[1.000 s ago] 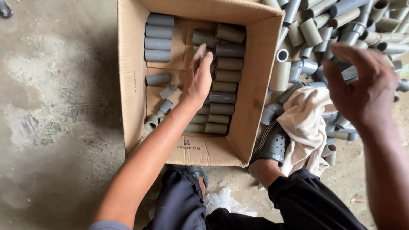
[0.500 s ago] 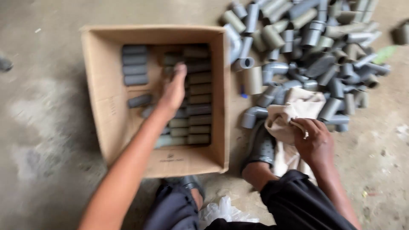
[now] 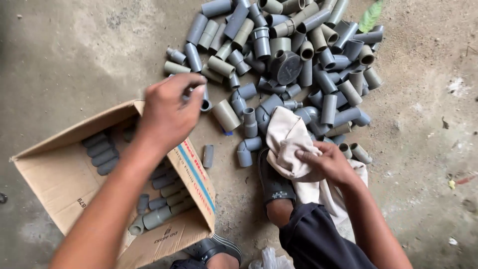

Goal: The person sits on the floor and repeatedly picks up gray plastic pipe fittings from a pile, wipes them with a cloth, and places them into a cardboard box. The person handles the fittings one at a time, wiping them before stacking them inside the box.

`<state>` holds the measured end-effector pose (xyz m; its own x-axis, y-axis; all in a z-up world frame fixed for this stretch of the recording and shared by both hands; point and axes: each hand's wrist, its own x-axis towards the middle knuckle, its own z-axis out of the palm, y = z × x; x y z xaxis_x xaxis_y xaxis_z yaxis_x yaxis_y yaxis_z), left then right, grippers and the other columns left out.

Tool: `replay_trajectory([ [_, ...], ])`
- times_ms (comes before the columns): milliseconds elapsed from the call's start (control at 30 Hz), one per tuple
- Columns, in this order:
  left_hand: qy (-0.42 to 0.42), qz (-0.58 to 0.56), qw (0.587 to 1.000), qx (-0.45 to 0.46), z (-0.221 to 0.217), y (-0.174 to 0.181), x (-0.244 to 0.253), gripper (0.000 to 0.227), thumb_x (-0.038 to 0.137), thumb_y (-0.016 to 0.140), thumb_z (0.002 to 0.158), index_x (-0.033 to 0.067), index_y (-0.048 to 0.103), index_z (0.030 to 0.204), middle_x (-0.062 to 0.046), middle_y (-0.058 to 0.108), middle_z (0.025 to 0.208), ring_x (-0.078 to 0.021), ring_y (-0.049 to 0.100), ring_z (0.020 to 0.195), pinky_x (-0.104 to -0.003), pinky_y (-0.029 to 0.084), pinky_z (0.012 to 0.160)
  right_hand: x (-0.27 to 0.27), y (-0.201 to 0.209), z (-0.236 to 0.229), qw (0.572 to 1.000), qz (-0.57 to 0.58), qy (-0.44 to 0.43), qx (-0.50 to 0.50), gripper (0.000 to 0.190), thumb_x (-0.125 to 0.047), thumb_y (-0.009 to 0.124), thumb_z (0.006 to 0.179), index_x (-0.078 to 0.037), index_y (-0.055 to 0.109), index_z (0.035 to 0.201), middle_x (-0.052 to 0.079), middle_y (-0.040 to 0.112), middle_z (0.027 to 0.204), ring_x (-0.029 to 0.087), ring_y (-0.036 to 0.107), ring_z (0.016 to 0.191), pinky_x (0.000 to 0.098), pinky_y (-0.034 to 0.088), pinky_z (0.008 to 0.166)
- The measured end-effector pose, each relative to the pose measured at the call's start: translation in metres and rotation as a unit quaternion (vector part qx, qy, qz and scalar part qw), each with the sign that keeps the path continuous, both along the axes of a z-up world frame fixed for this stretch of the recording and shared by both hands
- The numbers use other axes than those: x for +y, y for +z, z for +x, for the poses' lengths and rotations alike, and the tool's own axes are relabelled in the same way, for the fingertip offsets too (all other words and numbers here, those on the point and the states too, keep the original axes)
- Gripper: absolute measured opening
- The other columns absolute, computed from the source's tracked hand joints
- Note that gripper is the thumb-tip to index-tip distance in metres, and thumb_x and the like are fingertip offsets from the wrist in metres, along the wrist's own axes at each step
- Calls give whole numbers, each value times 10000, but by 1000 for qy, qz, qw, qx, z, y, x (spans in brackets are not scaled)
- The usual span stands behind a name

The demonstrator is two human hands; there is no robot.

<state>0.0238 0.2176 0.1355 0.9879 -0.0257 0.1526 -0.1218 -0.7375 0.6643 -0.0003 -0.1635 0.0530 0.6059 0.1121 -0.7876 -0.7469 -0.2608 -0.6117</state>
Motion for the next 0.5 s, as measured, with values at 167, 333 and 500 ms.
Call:
replay_trajectory([
  [167,96,38,994,24,59,-108,-26,137,69,637,892,88,713,1004,-159,757,928,-410,678,812,-501,502,697,-56,-27,-3,973,121,50,-189,306,-40,712,892,23,726,1192,104,696,1278,180,649,1116,268,509,977],
  [333,250,62,950,175,76,-157,-18,125,112,608,877,142,652,991,-150,685,1053,-429,639,960,-574,493,707,-102,-20,6,951,191,-199,-141,343,-132,563,1039,-3,615,1352,132,698,1232,253,698,1095,400,583,981],
  [500,218,-82,968,96,29,-42,17,122,213,639,959,101,682,933,-29,722,807,-172,721,766,-325,597,745,-113,-47,5,960,145,-202,-132,408,-241,638,1005,-75,644,1377,47,729,1228,174,737,1108,315,625,1012],
])
